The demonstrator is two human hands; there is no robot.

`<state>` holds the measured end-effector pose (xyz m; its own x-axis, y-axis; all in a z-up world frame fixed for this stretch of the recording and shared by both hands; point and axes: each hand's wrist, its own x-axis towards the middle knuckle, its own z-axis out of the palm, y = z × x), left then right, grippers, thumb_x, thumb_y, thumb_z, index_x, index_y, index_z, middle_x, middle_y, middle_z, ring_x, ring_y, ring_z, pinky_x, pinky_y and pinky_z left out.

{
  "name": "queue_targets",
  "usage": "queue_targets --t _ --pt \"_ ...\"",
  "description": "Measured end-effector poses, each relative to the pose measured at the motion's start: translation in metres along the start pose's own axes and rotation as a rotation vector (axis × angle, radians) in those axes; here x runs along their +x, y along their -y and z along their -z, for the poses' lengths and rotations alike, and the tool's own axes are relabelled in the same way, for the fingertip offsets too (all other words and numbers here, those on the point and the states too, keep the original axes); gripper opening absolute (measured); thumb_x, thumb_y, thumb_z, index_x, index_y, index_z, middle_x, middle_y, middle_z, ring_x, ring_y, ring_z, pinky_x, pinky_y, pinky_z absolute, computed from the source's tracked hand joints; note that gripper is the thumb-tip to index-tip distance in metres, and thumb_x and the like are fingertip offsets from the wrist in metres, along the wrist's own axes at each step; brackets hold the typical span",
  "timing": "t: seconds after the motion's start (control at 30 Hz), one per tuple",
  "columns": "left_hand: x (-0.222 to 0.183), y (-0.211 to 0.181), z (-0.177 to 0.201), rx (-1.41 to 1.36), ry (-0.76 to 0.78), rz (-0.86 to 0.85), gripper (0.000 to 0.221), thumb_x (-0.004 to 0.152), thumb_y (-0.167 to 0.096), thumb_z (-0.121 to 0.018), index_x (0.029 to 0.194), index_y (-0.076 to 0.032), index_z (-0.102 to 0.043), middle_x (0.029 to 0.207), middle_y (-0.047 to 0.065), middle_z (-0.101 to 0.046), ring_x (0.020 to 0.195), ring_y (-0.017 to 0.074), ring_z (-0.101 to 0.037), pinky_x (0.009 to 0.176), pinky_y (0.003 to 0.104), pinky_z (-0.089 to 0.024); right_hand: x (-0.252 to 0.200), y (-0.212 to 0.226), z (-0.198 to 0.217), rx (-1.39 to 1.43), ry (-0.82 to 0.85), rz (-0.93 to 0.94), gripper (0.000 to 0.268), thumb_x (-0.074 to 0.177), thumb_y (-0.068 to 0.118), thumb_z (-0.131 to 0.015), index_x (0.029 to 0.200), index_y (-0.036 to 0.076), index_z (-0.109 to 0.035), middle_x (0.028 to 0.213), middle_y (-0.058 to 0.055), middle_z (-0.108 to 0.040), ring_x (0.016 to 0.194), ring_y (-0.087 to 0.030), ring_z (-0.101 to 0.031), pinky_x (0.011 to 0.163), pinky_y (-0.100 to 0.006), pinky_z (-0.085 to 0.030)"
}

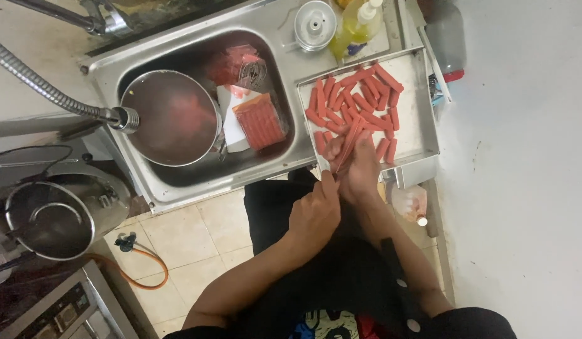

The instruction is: Cutting red sausages into smaller segments using a knife and arranging them on a metal tray at a sink station.

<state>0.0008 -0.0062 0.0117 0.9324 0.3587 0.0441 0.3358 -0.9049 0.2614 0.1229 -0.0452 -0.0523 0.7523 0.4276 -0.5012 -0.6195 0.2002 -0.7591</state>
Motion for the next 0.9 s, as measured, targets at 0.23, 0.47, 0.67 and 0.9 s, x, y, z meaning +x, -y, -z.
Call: queue_targets --t 0.23,0.47,0.67,0.9 --pt "-0.005 0.003 -0.024 0.032 0.022 0.037 0.026 0.106 -0.023 -0.046 0.097 -0.006 -0.063 0.056 -0.006 -0.055 0.039 0.0102 -0.062 0.036 0.023 -0.048 -0.009 -0.004 -0.004 0.051 0.11 0.077 0.056 0.108 0.059 -0.033 0.113 0.007 -0.055 0.071 -0.009 -0.054 0.062 -0.025 -0.063 0.055 -0.03 -0.05" --pt "-0.006 0.001 -0.038 0.012 0.026 0.056 0.023 0.102 -0.02 -0.046 0.094 -0.006 -0.062 0.055 -0.004 -0.057 0.04 0.0147 -0.064 0.037 0.027 -0.05 -0.01 -0.003 0.002 -0.015 0.147 0.003 0.056 0.106 0.064 -0.028 0.116 0.013 -0.048 0.075 -0.007 -0.046 0.059 -0.025 -0.062 0.05 -0.028 -0.049" --pt "-0.005 0.0 -0.043 0.023 0.021 0.045 0.023 0.102 -0.02 -0.047 0.092 -0.006 -0.062 0.055 -0.004 -0.056 0.042 0.0165 -0.066 0.04 0.029 -0.053 0.004 -0.014 0.025 0.237 0.319 -0.145 0.053 0.106 0.064 -0.033 0.114 0.015 -0.049 0.075 -0.003 -0.043 0.056 -0.025 -0.058 0.047 -0.029 -0.045" --pt "-0.001 0.0 -0.047 -0.071 0.076 0.051 0.023 0.102 -0.017 -0.046 0.097 -0.001 -0.061 0.058 0.001 -0.061 0.044 0.0219 -0.069 0.039 0.033 -0.054 -0.001 -0.005 0.02 0.229 0.35 -0.128 0.048 0.107 0.062 -0.032 0.11 0.018 -0.05 0.075 0.002 -0.046 0.054 -0.016 -0.058 0.05 -0.024 -0.047"
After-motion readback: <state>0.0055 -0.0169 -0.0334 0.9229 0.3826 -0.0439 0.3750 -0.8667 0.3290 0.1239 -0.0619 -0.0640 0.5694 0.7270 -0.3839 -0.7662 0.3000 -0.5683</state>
